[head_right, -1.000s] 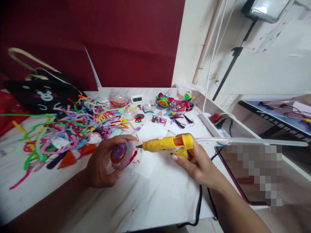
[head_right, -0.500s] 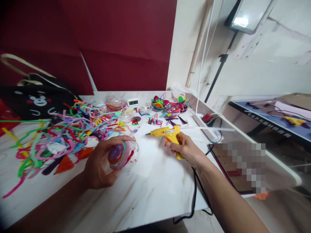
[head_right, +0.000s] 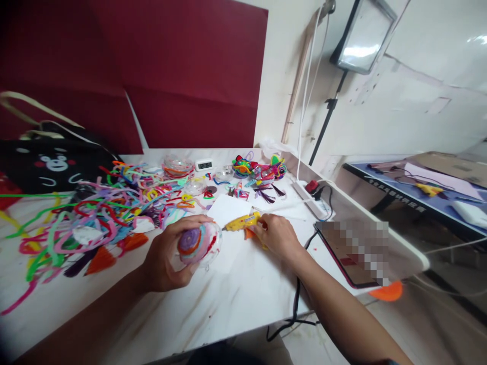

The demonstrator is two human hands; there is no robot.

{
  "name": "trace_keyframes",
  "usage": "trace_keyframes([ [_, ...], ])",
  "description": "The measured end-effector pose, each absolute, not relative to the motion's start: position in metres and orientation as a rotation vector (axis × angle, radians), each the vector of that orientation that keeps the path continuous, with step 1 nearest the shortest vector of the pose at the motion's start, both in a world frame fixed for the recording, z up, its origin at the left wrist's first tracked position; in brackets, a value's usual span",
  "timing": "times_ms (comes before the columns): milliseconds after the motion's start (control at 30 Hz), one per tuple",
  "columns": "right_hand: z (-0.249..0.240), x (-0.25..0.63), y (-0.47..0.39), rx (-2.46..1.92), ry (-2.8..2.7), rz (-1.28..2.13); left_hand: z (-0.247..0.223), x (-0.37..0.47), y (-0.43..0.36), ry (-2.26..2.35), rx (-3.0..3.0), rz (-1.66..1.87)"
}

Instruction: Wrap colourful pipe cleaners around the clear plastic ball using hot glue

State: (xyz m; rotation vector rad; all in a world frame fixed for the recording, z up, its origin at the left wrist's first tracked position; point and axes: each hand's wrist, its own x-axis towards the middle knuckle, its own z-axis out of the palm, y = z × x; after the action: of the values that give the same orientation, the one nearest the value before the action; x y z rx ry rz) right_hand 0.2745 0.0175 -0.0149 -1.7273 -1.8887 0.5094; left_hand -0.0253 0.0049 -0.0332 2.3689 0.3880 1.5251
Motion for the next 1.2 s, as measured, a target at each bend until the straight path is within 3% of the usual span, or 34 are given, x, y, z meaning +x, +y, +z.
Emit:
trace_keyframes([
  [100, 0.0, 0.266, 0.004, -1.543, -1.912, 0.623, -0.033, -0.025, 0.005, 0.384, 2.407, 1.525],
  [233, 0.021, 0.242, -0.015, -1.101, -1.786, 1.406, -0.033, -0.023, 0.005, 0.383, 2.437, 1.541],
  [333, 0.028, 0.225, -0.02, -0.925, -1.634, 1.673, -0.031, -0.023, 0.005, 0.364, 2.441, 1.549],
  [1200, 0.02, 0.199, -0.022, -1.031, -1.197, 1.762, -0.022, -0.026, 0.002, 0.389, 2.564, 1.568],
])
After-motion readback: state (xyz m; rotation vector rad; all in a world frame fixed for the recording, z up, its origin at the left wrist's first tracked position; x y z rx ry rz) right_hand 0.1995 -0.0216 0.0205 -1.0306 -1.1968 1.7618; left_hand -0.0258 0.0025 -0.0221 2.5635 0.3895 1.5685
